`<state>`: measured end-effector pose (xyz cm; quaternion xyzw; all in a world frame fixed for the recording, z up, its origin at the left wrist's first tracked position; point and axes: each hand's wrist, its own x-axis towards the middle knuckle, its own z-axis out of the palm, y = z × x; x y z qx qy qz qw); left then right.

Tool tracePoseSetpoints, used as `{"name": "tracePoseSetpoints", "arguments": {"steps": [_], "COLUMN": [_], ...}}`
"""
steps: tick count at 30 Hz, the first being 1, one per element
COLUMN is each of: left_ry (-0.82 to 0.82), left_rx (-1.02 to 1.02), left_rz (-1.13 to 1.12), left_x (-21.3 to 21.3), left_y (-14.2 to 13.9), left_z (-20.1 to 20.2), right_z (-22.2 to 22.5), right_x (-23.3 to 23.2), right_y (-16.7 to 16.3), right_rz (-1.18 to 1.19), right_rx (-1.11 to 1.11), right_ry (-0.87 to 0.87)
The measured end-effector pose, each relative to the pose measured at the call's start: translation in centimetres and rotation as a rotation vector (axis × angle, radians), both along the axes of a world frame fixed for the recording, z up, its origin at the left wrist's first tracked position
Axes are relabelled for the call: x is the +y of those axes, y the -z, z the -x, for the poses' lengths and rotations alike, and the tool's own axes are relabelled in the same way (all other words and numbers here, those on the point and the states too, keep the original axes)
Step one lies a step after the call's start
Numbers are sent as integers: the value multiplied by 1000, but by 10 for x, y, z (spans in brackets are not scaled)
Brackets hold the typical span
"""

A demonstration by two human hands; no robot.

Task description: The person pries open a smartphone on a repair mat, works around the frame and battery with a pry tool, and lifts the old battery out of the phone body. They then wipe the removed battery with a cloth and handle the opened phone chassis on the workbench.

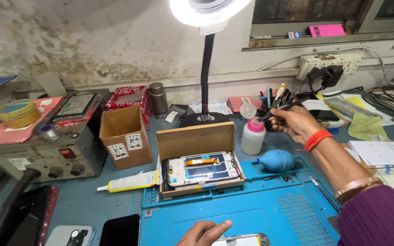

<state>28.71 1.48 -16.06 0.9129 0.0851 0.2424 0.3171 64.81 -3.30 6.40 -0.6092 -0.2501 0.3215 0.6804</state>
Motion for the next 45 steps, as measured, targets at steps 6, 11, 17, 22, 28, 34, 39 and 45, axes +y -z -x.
{"name": "tracePoseSetpoints", "arguments": {"steps": [6, 11, 17, 22, 28, 34, 39, 45], "left_ry": [297, 403, 219, 161, 155, 189, 169, 137], "left_rx": [205, 201, 298, 252, 225, 326, 332, 344], "left_rz": [100, 151, 90, 130, 32, 75, 115, 131], "left_x": [7, -7, -10, -3, 1, 7, 8, 10], "left_y": [-85, -154, -182, -179, -167, -167, -167, -168], "left_z": [30, 62, 65, 64, 25, -11, -16, -17], "right_z": [5, 5, 40, 96, 129, 116, 107, 103], "right_x": [-3, -25, -79, -105, -121, -129, -130, -124], "right_y": [-10, -9, 20, 57, 75, 79, 83, 85], "right_rz": [-1, -19, 92, 265, 358, 456, 444, 409], "right_rx": [42, 126, -31, 85, 157, 98, 111, 96], "right_ry": [-69, -127, -342, -340, -341, -295, -301, -295]}}
